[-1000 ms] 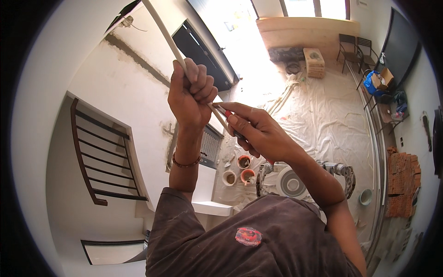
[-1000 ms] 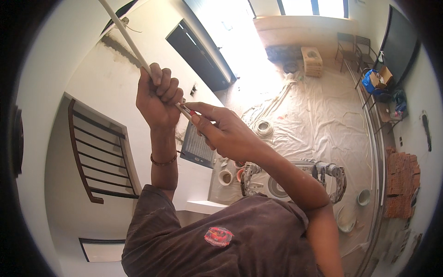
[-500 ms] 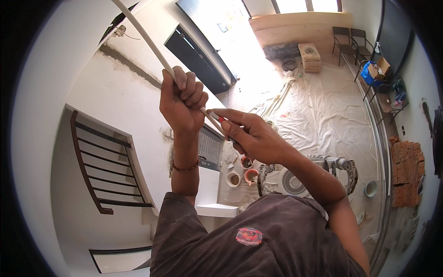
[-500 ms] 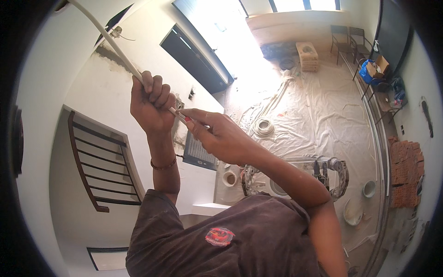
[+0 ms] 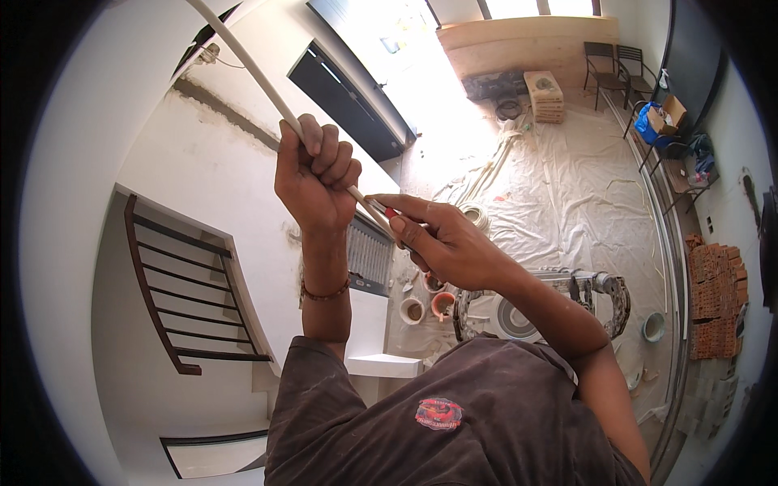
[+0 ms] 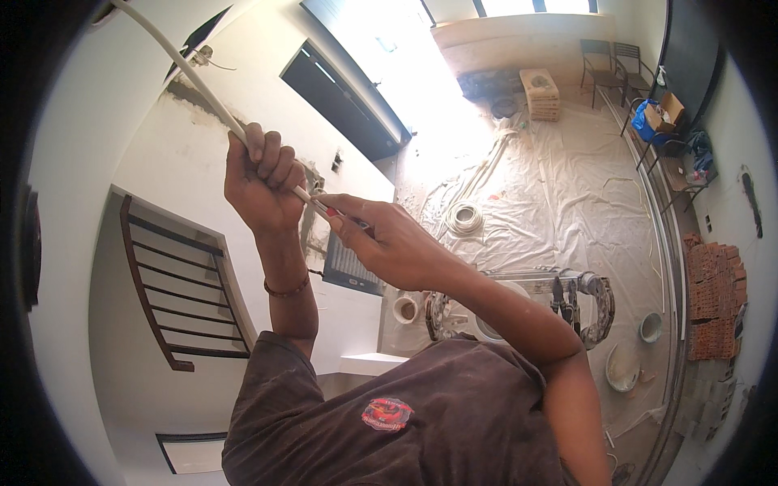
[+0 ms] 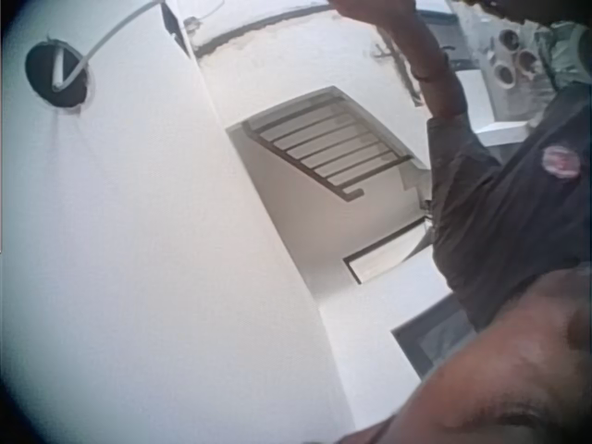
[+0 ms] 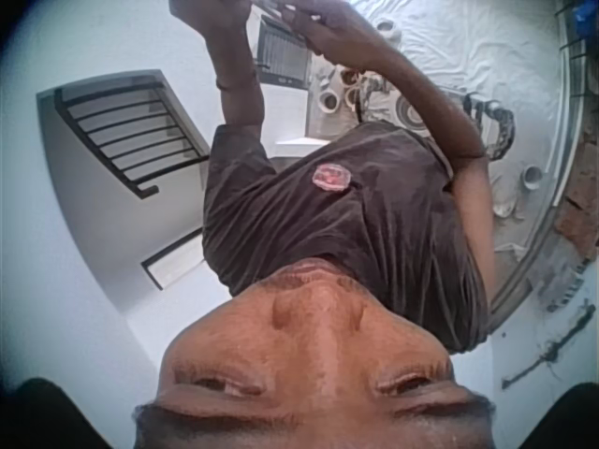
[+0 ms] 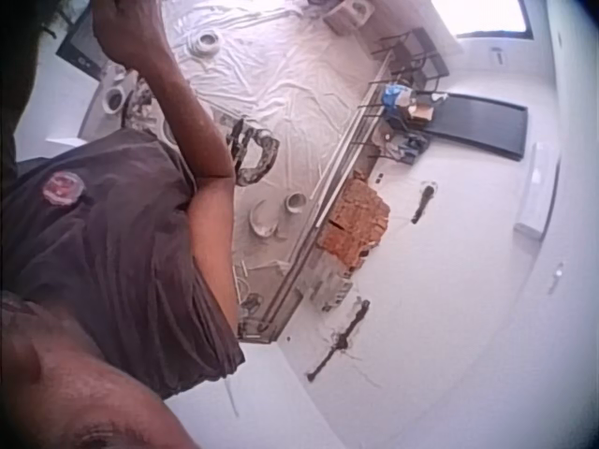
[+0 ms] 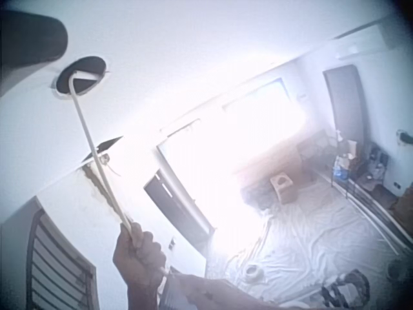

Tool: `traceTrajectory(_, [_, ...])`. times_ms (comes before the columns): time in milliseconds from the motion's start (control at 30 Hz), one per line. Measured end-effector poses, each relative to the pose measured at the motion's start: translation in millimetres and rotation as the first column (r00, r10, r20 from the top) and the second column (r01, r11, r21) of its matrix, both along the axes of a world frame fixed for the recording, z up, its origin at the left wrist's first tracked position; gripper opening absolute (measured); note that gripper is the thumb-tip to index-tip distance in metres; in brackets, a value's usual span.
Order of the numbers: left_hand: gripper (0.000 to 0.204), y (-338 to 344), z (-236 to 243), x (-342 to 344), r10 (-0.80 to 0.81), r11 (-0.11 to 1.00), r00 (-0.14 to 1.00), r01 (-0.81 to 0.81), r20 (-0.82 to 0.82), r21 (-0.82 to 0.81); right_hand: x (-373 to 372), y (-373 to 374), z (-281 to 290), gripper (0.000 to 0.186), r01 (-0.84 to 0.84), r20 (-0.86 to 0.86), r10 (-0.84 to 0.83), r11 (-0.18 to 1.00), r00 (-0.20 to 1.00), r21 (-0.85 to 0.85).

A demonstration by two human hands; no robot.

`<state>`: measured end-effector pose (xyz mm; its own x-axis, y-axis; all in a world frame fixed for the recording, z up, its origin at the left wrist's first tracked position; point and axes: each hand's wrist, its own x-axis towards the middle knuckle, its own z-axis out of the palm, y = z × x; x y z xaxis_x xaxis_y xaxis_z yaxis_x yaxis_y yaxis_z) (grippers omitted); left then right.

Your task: The person stands on a ladder, strips the ends of wires extending from a ceiling hole with pliers, and connects them to a recessed light fixture using a screwdriver.

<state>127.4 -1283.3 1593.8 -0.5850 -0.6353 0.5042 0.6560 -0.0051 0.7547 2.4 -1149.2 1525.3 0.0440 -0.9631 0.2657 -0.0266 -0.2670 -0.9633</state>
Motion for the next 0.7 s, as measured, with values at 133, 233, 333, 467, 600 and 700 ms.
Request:
traceTrajectory(133, [0.042, 0, 0, 0, 0.017, 1.0, 1.0, -0.017, 0.01, 0.021, 5, -4, -15, 0.044, 0.002, 0.063, 0.003, 0.997, 0.998, -0.071])
traceTrajectory(233, [0.043, 0, 0, 0, 0.007, 1.0, 1.0, -0.007, 0.005, 0.03, 6, -4, -17, 0.045, -0.017, 0.091, 0.023, 0.998, 0.996, -0.066])
traceTrajectory(333, [0.042, -1, 0, 0, -0.008, 1.0, 1.0, 0.008, 0.002, 0.023, 6, -3, -18, 0.044, -0.021, 0.097, 0.026, 0.999, 0.995, -0.05])
traceTrajectory(467, [0.042, -1, 0, 1, -0.039, 0.999, 0.999, 0.04, -0.011, 0.037, 8, -2, -22, 0.044, -0.012, 0.105, 0.017, 0.999, 0.994, -0.052])
traceTrajectory(600, [0.042, -2, 0, 1, -0.047, 0.998, 0.999, 0.048, -0.008, 0.039, 8, -1, -24, 0.044, -0.017, 0.111, 0.023, 0.999, 0.994, -0.049])
traceTrajectory(700, [0.042, -2, 0, 1, -0.067, 0.996, 0.997, 0.069, -0.026, 0.057, 9, -1, -29, 0.043, -0.025, 0.126, 0.034, 0.997, 0.991, -0.069])
